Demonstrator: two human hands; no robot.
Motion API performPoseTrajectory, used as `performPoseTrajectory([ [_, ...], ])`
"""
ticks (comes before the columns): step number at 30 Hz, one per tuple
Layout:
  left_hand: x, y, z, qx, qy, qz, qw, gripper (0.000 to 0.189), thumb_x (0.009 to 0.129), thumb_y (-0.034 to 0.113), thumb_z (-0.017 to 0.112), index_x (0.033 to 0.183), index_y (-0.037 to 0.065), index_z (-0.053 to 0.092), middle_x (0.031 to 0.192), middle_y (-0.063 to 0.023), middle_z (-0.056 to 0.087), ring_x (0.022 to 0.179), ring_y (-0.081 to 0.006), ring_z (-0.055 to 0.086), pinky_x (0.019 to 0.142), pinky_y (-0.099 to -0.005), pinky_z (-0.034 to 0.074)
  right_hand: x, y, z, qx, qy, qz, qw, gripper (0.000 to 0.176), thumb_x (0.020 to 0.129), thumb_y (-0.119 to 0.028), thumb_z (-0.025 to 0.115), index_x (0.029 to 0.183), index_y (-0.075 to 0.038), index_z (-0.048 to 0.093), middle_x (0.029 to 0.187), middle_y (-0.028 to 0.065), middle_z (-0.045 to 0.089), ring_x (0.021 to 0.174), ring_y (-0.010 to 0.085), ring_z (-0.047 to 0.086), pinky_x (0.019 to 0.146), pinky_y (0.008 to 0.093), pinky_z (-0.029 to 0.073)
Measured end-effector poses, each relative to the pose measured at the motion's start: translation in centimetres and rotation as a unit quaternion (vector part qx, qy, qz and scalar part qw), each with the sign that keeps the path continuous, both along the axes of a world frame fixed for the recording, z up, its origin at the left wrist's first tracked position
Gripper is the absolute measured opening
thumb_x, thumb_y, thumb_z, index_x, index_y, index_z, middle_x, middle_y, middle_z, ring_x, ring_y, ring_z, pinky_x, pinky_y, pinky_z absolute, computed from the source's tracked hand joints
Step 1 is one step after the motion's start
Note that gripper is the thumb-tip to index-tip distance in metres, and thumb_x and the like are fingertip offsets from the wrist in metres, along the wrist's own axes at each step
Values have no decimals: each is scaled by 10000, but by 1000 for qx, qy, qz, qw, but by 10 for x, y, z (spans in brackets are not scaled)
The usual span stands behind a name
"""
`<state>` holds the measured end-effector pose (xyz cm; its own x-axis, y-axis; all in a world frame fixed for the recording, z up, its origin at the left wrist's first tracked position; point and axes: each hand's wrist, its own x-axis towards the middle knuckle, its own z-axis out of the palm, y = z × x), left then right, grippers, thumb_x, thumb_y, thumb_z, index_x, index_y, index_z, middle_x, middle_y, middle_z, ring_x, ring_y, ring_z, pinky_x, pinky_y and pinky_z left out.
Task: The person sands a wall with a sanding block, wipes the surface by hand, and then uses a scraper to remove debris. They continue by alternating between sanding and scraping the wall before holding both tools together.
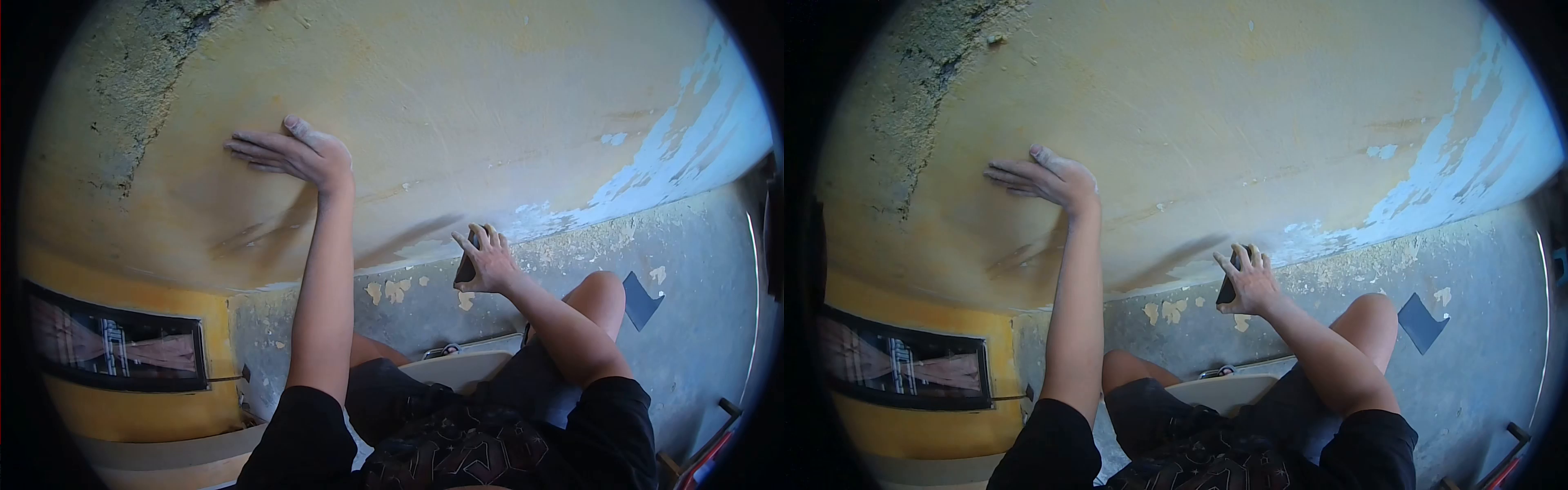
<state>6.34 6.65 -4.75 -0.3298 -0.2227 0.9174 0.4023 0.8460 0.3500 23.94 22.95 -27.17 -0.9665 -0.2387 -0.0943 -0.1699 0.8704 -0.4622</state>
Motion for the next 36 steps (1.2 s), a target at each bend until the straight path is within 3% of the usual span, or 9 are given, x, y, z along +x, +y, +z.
performPoseTrajectory([
  [12, 15, 97, -50, -107, -5, -49, 993, 932, 966, 516, 351, 1439, -161, -81, 1446, -457, -174, 1381, -560, -175, 1083, -637, -116, -4, -4, 4, -19, -3, 21, 1000, 1009, 639, -589, 759, 1478, -221, 336, 1487, 213, 273, 1360, 488, 265, 1074, 583, 275],
  [16, 23, 124, -50, -70, -20, -72, 995, 960, 957, 541, 349, 1429, -176, -78, 1430, -477, -168, 1360, -590, -188, 1064, -661, -127, -6, 6, 0, -34, 2, 18, 999, 1014, 631, -589, 764, 1475, -218, 343, 1479, 211, 285, 1351, 490, 279, 1069, 588, 284],
  [21, 41, 134, -59, -238, -40, -81, 967, 1001, 925, 572, 413, 1436, -181, -3, 1436, -484, -114, 1325, -653, -153, 1023, -730, -100, -4, 18, -13, -31, -48, 16, 998, 1015, 615, -589, 773, 1466, -213, 366, 1470, 211, 297, 1344, 487, 290, 1070, 594, 290],
  [23, 58, 135, -71, -369, -62, -110, 921, 958, 916, 566, 437, 1456, -149, 99, 1471, -455, -4, 1349, -646, -51, 1016, -762, -53, -1, 24, -14, -27, -43, 19, 999, 1013, 604, -591, 775, 1458, -214, 384, 1467, 213, 303, 1339, 476, 298, 1064, 589, 297],
  [24, 62, 135, -80, -367, -58, -103, 923, 958, 916, 566, 437, 1456, -149, 99, 1471, -455, -4, 1349, -646, -51, 1016, -762, -53, 1, 27, -15, -30, -53, 14, 998, 1015, 598, -594, 773, 1458, -216, 386, 1465, 213, 305, 1335, 471, 301, 1060, 588, 301],
  [26, 64, 133, -93, -469, -75, -161, 865, 891, 909, 525, 468, 1485, -80, 158, 1508, -391, 87, 1390, -586, 53, 1010, -783, -21, 3, 33, -19, -33, -63, 1, 997, 1029, 575, -611, 766, 1451, -212, 402, 1463, 217, 308, 1326, 458, 308, 1048, 583, 311],
  [30, 64, 133, -86, -468, -85, -155, 866, 860, 885, 461, 509, 1505, -30, 169, 1528, -346, 129, 1438, -482, 99, 1041, -755, -22, 11, 37, -23, -39, -74, -14, 996, 1031, 561, -633, 757, 1435, -193, 430, 1471, 230, 293, 1322, 477, 306, 1054, 587, 303],
  [34, 54, 134, -44, -383, -51, -135, 912, 834, 904, 430, 490, 1491, -65, 167, 1516, -373, 115, 1431, -504, 78, 1082, -704, -19, 18, 38, -30, -29, -71, -11, 997, 1026, 569, -635, 751, 1434, -188, 427, 1472, 231, 291, 1318, 490, 311, 1056, 589, 301],
  [36, 51, 134, -14, -358, -31, -128, 924, 837, 907, 434, 487, 1484, -82, 166, 1514, -378, 108, 1429, -509, 69, 1088, -692, -19, 20, 40, -30, -28, -85, -13, 996, 1071, 551, -667, 760, 1448, -201, 408, 1462, 222, 289, 1327, 454, 304, 1073, 578, 289],
])
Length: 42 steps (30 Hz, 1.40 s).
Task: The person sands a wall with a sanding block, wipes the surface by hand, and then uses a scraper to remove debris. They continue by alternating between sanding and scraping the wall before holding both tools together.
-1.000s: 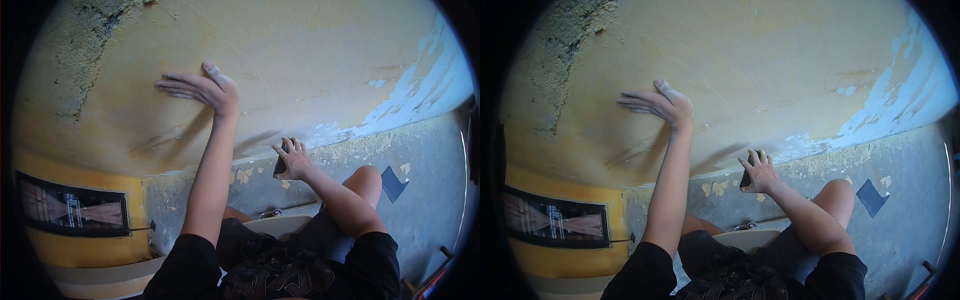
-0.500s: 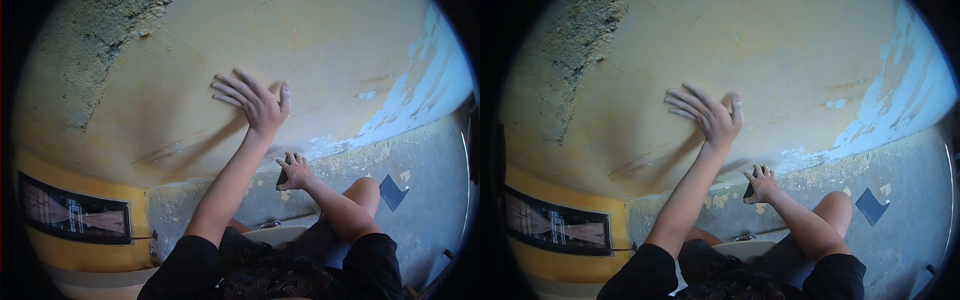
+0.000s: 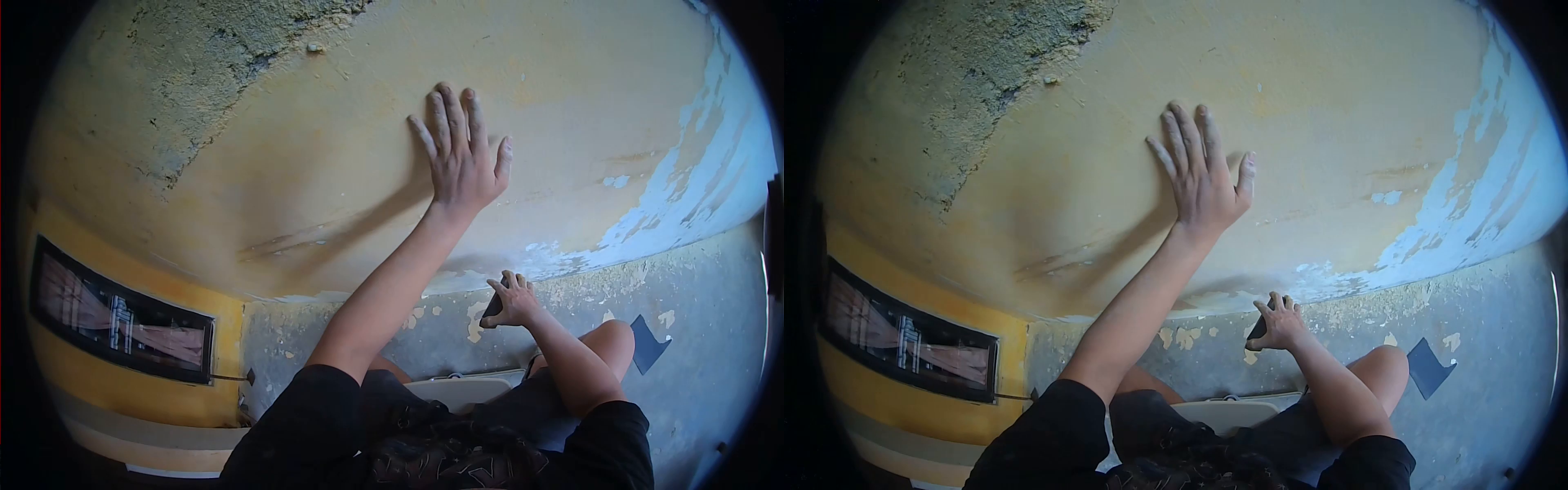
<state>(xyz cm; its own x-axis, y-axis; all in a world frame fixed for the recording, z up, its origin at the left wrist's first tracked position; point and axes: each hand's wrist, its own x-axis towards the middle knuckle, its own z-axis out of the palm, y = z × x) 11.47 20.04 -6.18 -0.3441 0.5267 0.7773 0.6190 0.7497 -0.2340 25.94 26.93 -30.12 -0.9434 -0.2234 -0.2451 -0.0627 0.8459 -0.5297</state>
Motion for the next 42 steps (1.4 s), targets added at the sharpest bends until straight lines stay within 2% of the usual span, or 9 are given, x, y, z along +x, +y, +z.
performPoseTrajectory([
  [4, -9, 5, 56, 85, 56, -35, 994, 831, 916, 431, 468, 1476, -102, 164, 1516, -373, 119, 1425, -511, 97, 1096, -685, 1, -4, 6, 2, -15, 9, -3, 1000, 1025, 577, -644, 741, 1436, -187, 418, 1483, 230, 280, 1313, 493, 323, 1053, 585, 310],
  [15, -8, 60, 88, 18, 104, -42, 994, 740, 930, 357, 450, 1469, -91, 212, 1539, -331, 114, 1439, -488, 62, 1113, -654, -11, -4, 2, 9, -19, -2, 10, 1000, 1050, 560, -636, 765, 1448, -212, 400, 1469, 216, 305, 1323, 441, 332, 1054, 567, 313],
  [18, -1, 74, 71, -79, 103, -48, 990, 639, 931, 319, 459, 1469, 5, 316, 1564, -212, 200, 1447, -421, 149, 1139, -628, 49, -8, 4, 2, -18, 29, -1, 999, 1049, 564, -647, 763, 1450, -216, 403, 1484, 226, 294, 1302, 486, 350, 1039, 583, 335],
  [23, -3, 62, 51, -180, 110, -112, 971, 583, 895, 330, 538, 1411, 74, 449, 1537, -129, 317, 1423, -319, 276, 1155, -574, 133, -8, 8, 10, -27, 38, -13, 999, 1050, 563, -646, 766, 1452, -227, 398, 1493, 217, 279, 1307, 486, 343, 1041, 584, 332],
  [25, -2, 47, 58, -331, 63, -181, 924, 518, 886, 361, 568, 1337, 109, 530, 1506, -104, 377, 1408, -280, 320, 1157, -565, 143, -6, 9, 14, -27, 43, -11, 999, 1051, 562, -647, 766, 1453, -229, 398, 1496, 214, 274, 1309, 484, 340, 1041, 584, 332],
  [28, 8, 18, 85, -317, 82, -212, 921, 451, 881, 365, 587, 1279, 153, 578, 1487, -83, 409, 1396, -252, 345, 1160, -560, 146, -6, 13, 15, -32, 47, -9, 998, 1065, 559, -654, 764, 1456, -217, 393, 1488, 210, 282, 1310, 472, 342, 1036, 583, 336],
  [33, 8, -36, 171, -199, 236, -129, 942, 405, 893, 380, 570, 1234, 162, 592, 1447, -74, 436, 1374, -296, 351, 1139, -604, 167, -5, 23, 22, -45, 111, -58, 991, 1084, 549, -643, 765, 1446, -169, 383, 1448, 203, 322, 1290, 446, 370, 1022, 585, 348],
  [38, -19, -89, 247, -71, 282, -128, 948, 414, 949, 394, 464, 1291, 172, 538, 1433, -85, 442, 1355, -335, 360, 1124, -597, 185, -1, 29, 45, -213, 255, -78, 940, 867, 520, -536, 824, 1148, -61, 460, 1340, 231, 387, 1248, 451, 387, 1019, 524, 368],
  [42, -45, -114, 251, -50, 273, -101, 955, 500, 966, 448, 403, 1372, 163, 461, 1459, -95, 413, 1363, -350, 343, 1112, -591, 202, 0, 36, 51, -232, 309, -98, 917, 885, 534, -554, 828, 1111, 2, 452, 1328, 280, 380, 1226, 467, 402, 995, 525, 386],
])
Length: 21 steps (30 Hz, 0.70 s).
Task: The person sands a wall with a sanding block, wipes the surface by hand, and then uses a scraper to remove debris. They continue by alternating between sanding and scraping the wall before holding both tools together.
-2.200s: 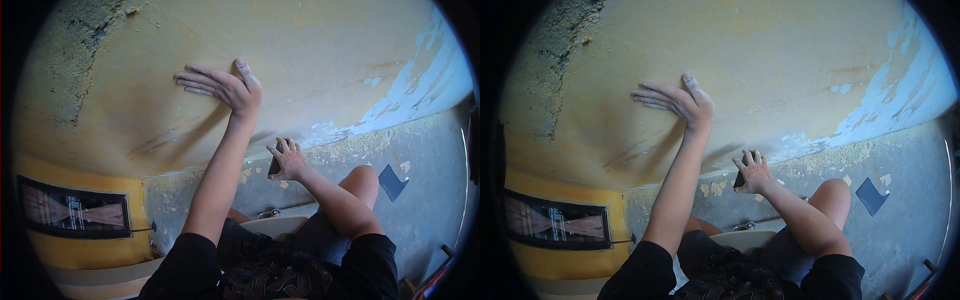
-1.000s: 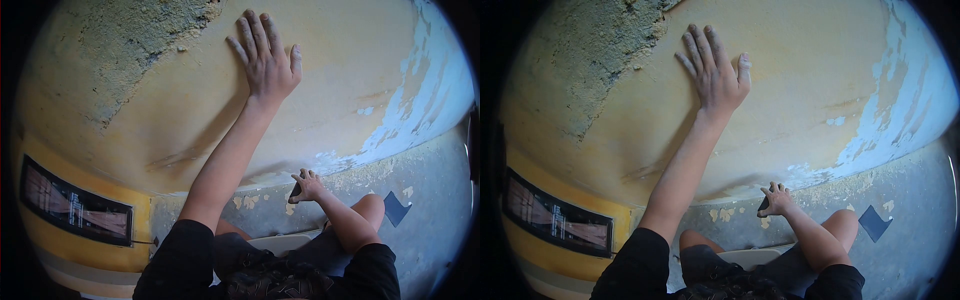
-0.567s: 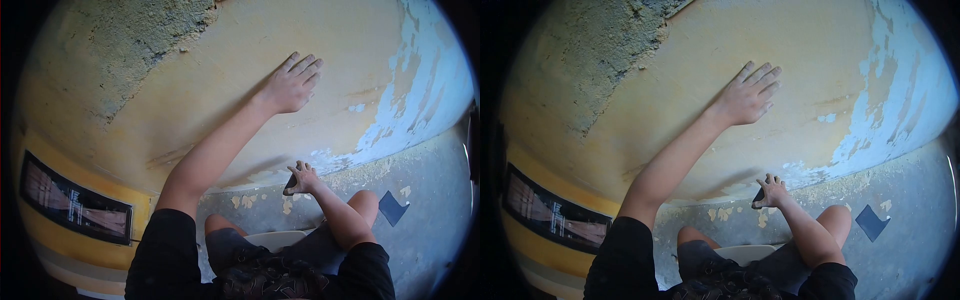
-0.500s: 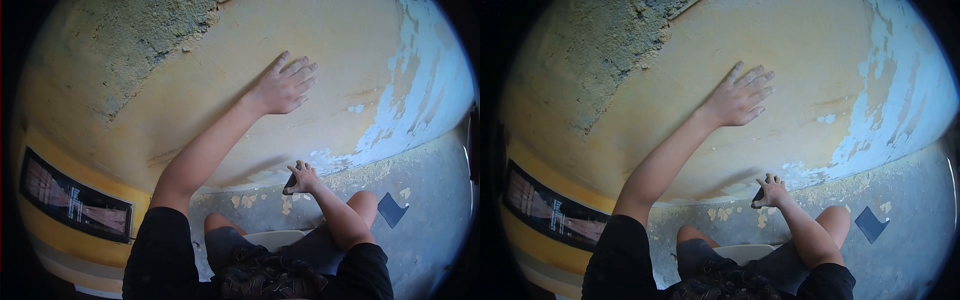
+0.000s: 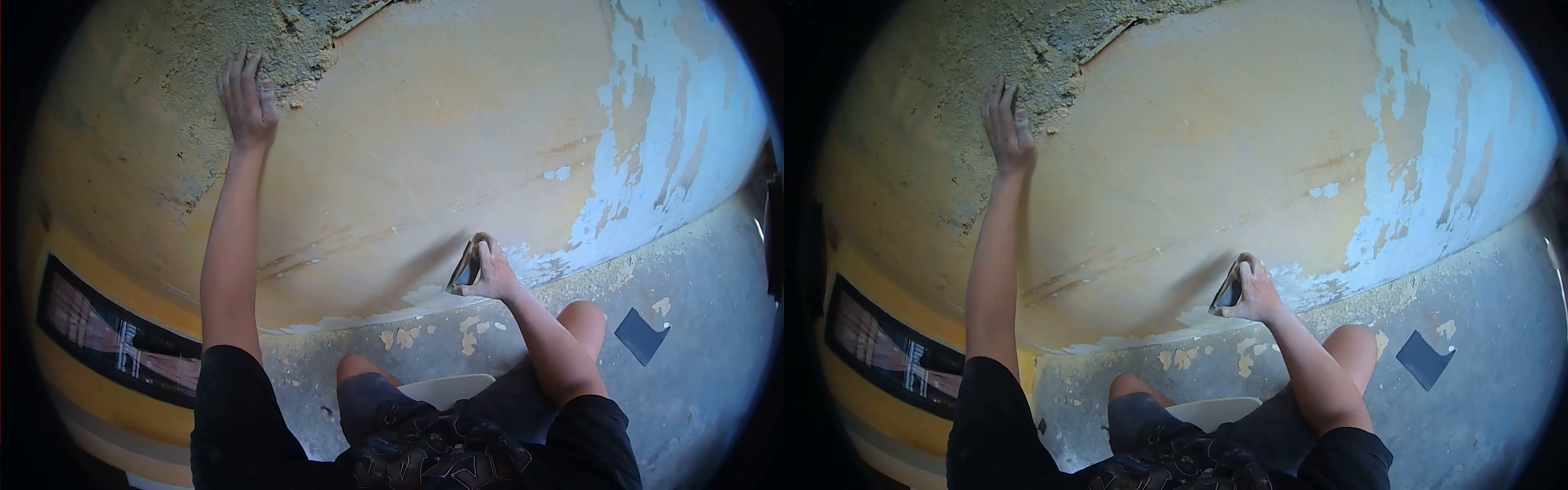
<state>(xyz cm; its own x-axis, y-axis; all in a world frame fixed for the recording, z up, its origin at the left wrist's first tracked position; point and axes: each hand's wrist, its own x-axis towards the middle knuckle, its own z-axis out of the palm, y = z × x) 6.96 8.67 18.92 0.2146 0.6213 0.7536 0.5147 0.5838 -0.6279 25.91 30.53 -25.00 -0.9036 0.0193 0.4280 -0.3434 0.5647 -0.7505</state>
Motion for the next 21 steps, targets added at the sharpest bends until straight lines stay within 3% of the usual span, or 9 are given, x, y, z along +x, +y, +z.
performPoseTrajectory([
  [3, -12, 2, -10, 10, 80, 30, 996, 554, 970, 479, 379, 1410, 144, 416, 1477, -108, 388, 1368, -358, 335, 1114, -585, 202, -1, 4, 5, -17, 31, -15, 999, 818, 540, -531, 834, 1032, 0, 454, 1331, 293, 359, 1216, 468, 408, 981, 525, 397],
  [9, -16, -2, -10, 4, 74, 29, 997, 590, 969, 521, 344, 1419, 142, 395, 1497, -108, 360, 1373, -360, 323, 1109, -591, 200, 7, 17, 27, -36, 99, -27, 994, 667, 532, -399, 867, 925, -28, 478, 1334, 268, 356, 1241, 459, 403, 979, 539, 408],
  [11, -17, -3, -11, 9, 82, 24, 996, 582, 968, 518, 364, 1414, 147, 413, 1489, -101, 379, 1363, -346, 345, 1107, -573, 220, 11, 32, 38, -120, 104, -100, 982, 621, 545, -347, 875, 899, -24, 480, 1338, 252, 349, 1244, 437, 411, 972, 518, 428],
  [13, -17, -2, -11, 16, 86, 18, 996, 574, 966, 515, 384, 1408, 152, 430, 1480, -94, 398, 1353, -332, 367, 1105, -555, 240, 15, 40, 39, -104, 116, -153, 976, 653, 560, -365, 877, 932, -18, 468, 1358, 245, 318, 1268, 432, 374, 976, 507, 428],
  [15, -16, 0, -11, 4, 87, -6, 996, 592, 980, 543, 310, 1413, 150, 406, 1491, -103, 376, 1363, -355, 341, 1123, -564, 201, 19, 39, 39, -114, 117, -175, 971, 658, 559, -368, 880, 941, -26, 468, 1371, 255, 300, 1283, 442, 344, 987, 525, 414],
  [19, -18, -3, -13, 20, 88, 7, 996, 594, 976, 554, 324, 1406, 154, 416, 1495, -93, 372, 1364, -345, 342, 1117, -573, 204, 27, 28, 41, -57, 124, -179, 974, 668, 556, -376, 881, 957, -31, 475, 1385, 266, 285, 1304, 461, 319, 997, 536, 406],
  [21, -15, -2, -12, 20, 105, 3, 994, 553, 968, 499, 423, 1394, 147, 448, 1468, -88, 417, 1335, -331, 393, 1102, -539, 267, 28, 22, 37, 6, 134, -179, 975, 678, 554, -384, 882, 974, -36, 479, 1401, 274, 271, 1324, 478, 301, 993, 543, 412],
])
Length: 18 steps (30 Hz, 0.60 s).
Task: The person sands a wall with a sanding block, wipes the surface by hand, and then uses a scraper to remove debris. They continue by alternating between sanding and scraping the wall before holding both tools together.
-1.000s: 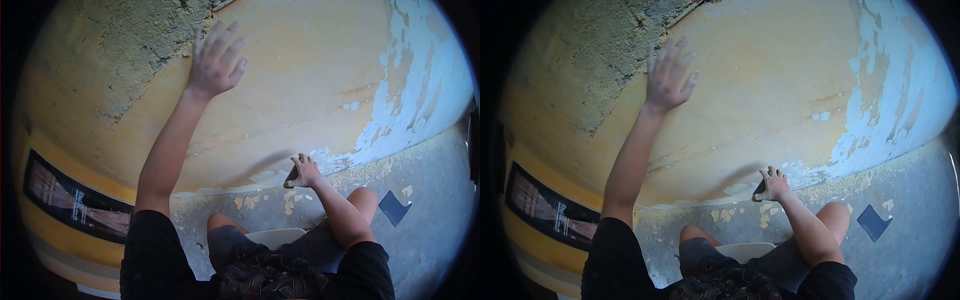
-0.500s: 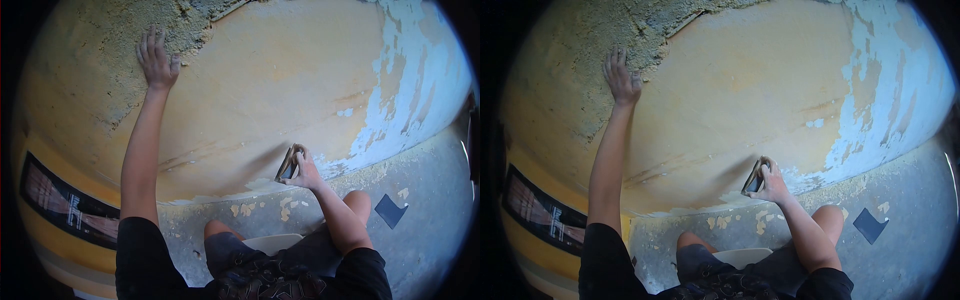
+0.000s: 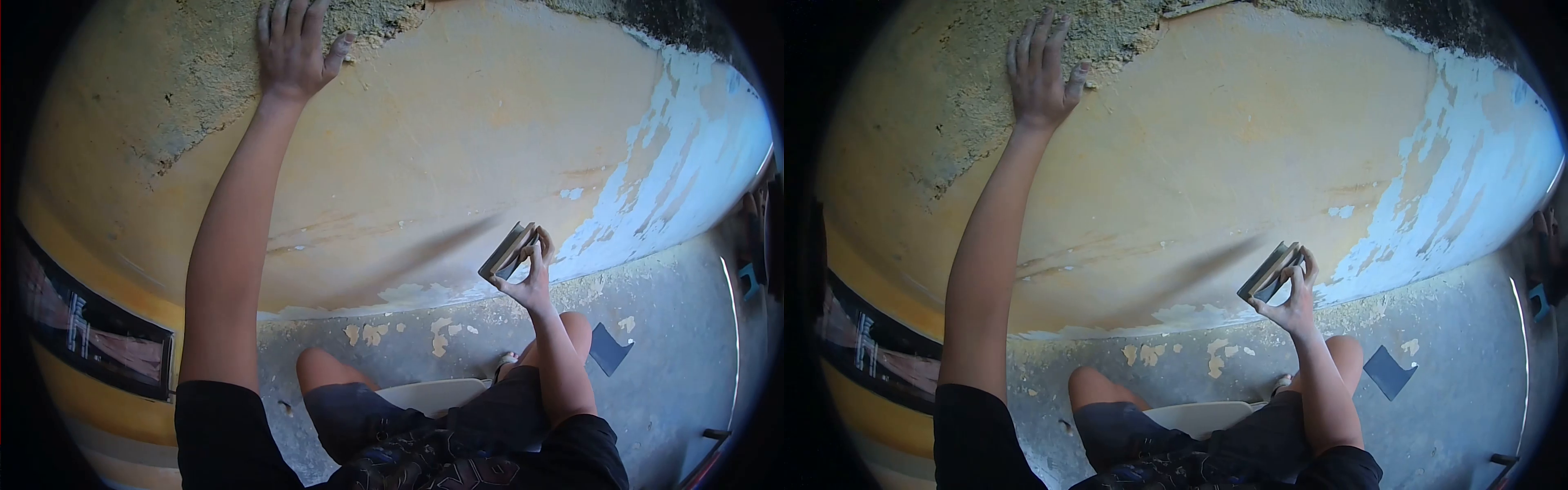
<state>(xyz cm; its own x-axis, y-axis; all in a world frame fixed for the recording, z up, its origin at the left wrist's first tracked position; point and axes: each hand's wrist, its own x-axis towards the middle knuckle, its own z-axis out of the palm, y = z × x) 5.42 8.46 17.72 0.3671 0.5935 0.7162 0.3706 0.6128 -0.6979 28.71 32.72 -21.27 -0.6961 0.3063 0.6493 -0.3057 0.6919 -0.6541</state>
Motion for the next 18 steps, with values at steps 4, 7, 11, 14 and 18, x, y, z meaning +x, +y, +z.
performPoseTrajectory([
  [4, 5, -5, 1, -1, -30, 41, 999, 657, 965, 531, 267, 1383, 45, 412, 1454, -211, 387, 1345, -412, 355, 1100, -596, 222, 1, -9, 2, 11, 7, 1, 1000, 681, 548, -385, 884, 984, -40, 490, 1413, 301, 248, 1344, 486, 287, 966, 564, 435],
  [7, 8, -4, -1, 15, -33, 45, 998, 680, 966, 564, 238, 1388, 60, 412, 1465, -180, 384, 1351, -376, 356, 1111, -570, 222, -8, -20, 18, 69, 29, -22, 997, 684, 556, -395, 885, 988, -42, 490, 1412, 310, 242, 1346, 495, 280, 984, 571, 433],
  [11, 1, -4, -3, 37, -26, 42, 998, 722, 956, 612, 197, 1386, 75, 417, 1454, -153, 401, 1349, -344, 360, 1120, -547, 222, -48, -38, 84, 124, 129, -29, 983, 626, 588, -380, 891, 968, -78, 495, 1432, 302, 204, 1356, 524, 220, 1042, 615, 359],
  [14, -2, -5, -2, 33, -12, 19, 999, 740, 946, 631, 195, 1386, 79, 417, 1437, -154, 414, 1344, -341, 362, 1122, -533, 227, -83, -55, 146, 165, 176, -43, 970, 638, 550, -299, 913, 985, -91, 495, 1431, 296, 202, 1339, 528, 227, 1035, 605, 356],
  [18, -2, -5, -2, 47, -12, 7, 999, 765, 929, 655, 202, 1367, 75, 441, 1422, -150, 428, 1334, -329, 370, 1130, -519, 226, -116, -68, 197, 223, 161, -45, 960, 656, 542, -279, 917, 1013, -109, 493, 1442, 278, 197, 1337, 565, 195, 1040, 629, 339],
])
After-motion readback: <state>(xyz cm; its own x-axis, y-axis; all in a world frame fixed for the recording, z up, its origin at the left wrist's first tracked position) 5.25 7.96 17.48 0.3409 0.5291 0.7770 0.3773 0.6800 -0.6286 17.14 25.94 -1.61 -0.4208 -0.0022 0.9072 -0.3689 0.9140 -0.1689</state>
